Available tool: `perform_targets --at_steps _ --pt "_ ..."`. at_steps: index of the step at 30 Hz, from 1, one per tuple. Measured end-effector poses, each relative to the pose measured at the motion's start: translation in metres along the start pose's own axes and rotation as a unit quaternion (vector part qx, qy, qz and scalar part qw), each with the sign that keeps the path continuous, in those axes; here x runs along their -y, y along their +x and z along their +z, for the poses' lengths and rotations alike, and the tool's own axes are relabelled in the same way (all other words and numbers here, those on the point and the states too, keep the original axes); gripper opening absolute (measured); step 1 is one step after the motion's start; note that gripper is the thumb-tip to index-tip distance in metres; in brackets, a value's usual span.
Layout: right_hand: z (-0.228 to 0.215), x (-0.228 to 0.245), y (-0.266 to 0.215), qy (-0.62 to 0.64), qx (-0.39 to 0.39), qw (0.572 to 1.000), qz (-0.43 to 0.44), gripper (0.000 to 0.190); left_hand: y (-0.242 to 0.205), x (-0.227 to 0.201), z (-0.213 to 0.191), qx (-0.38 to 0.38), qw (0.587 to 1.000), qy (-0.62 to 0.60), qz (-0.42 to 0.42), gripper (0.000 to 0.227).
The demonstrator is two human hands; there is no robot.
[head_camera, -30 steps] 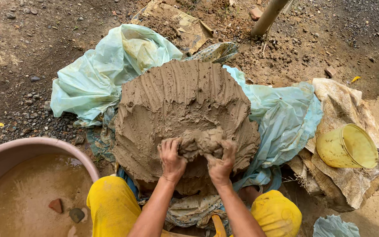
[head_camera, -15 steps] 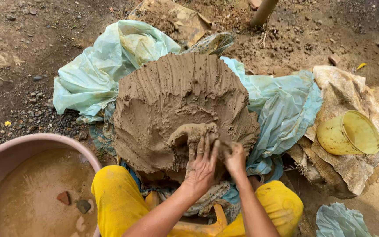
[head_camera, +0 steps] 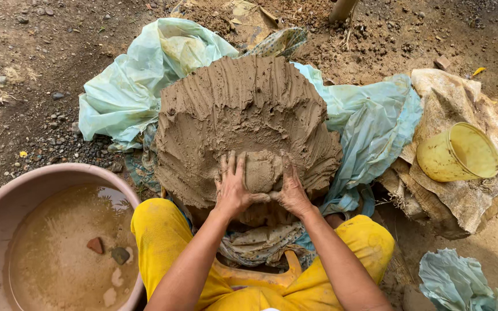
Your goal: The person is wedging a large mound of clay by hand, repeatedly pushing, folding, and kneading the mass on a plastic-covered surface. They occasionally pull off smaller pieces of clay and work them between their hands before reincorporating them into the main mass.
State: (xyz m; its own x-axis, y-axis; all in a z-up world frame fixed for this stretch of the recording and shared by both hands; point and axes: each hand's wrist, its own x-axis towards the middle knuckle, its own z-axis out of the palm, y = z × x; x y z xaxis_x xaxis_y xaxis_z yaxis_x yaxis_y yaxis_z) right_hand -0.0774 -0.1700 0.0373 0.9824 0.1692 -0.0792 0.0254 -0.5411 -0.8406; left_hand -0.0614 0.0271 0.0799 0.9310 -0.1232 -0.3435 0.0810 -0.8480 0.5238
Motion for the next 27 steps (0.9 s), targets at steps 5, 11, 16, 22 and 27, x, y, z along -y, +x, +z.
perform_targets --at_steps 5,11,16,22,27 --pt "0.045 -0.043 -0.005 -0.114 -0.118 0.984 -0.067 0.126 0.023 0.051 0.047 -0.137 0.975 0.021 0.173 0.143" --pt "0.039 -0.062 0.030 -0.204 -0.123 0.971 -0.002 0.101 0.074 0.069 0.054 -0.270 0.923 0.081 0.264 0.079" --pt "0.028 -0.096 0.086 -0.230 -0.214 0.946 -0.073 0.085 0.135 0.059 0.040 -0.216 0.943 0.084 0.238 0.059" --pt "0.027 -0.150 0.150 -0.233 -0.145 0.952 0.133 0.050 0.201 0.053 0.044 -0.079 0.991 0.063 0.084 0.019" --pt "0.011 -0.085 0.128 -0.210 -0.150 0.959 0.119 0.107 0.162 0.026 0.010 -0.132 0.985 0.021 0.110 0.043"
